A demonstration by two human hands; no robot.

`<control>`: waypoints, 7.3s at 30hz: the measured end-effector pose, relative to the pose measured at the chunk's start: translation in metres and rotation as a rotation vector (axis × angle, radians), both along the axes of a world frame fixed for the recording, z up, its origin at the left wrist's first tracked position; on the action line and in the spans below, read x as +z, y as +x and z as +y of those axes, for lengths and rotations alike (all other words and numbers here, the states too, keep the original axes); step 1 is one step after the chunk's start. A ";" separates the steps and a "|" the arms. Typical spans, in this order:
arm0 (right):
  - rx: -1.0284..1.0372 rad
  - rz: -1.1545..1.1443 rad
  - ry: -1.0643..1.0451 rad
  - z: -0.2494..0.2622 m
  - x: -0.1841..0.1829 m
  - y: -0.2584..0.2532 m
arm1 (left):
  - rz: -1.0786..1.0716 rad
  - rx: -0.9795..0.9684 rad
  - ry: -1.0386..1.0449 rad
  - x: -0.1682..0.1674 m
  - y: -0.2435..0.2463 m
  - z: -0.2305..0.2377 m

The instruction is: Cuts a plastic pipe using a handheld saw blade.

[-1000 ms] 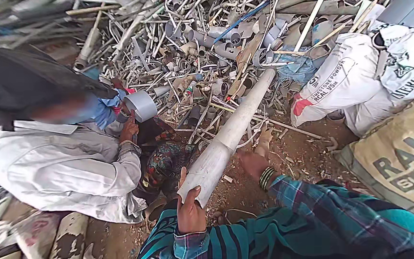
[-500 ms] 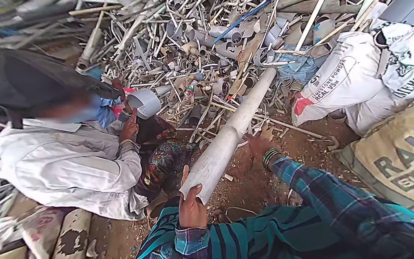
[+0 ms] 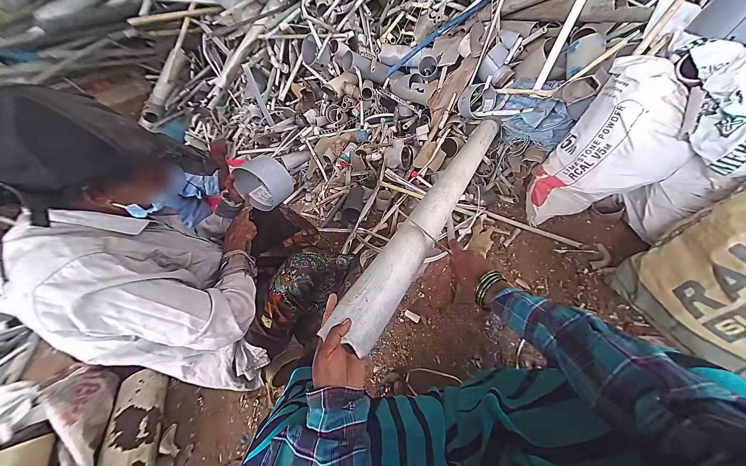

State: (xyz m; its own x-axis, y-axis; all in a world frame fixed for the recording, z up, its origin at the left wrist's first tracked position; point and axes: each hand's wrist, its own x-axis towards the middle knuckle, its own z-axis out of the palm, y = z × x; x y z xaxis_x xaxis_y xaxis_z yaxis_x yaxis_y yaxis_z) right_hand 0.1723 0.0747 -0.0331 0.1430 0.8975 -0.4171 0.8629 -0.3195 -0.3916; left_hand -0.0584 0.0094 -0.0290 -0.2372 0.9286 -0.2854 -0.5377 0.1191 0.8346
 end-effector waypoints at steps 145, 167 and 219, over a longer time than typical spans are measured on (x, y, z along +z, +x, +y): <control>0.368 0.262 0.309 -0.112 -0.029 -0.048 | -0.264 0.146 -0.228 0.016 0.004 0.012; 0.099 0.175 0.137 -0.055 -0.040 -0.008 | -0.207 0.158 -0.236 0.012 0.008 0.010; 0.054 0.223 0.174 -0.048 -0.058 -0.007 | -0.166 0.177 -0.256 0.007 0.012 0.009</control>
State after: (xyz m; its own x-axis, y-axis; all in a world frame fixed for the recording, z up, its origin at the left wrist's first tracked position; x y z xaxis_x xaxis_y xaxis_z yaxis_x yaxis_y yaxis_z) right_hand 0.1658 0.0262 -0.0906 0.0157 0.9623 -0.2716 0.7634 -0.1870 -0.6183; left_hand -0.0465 0.0182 -0.0220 -0.3192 0.7706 -0.5516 -0.6949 0.2054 0.6892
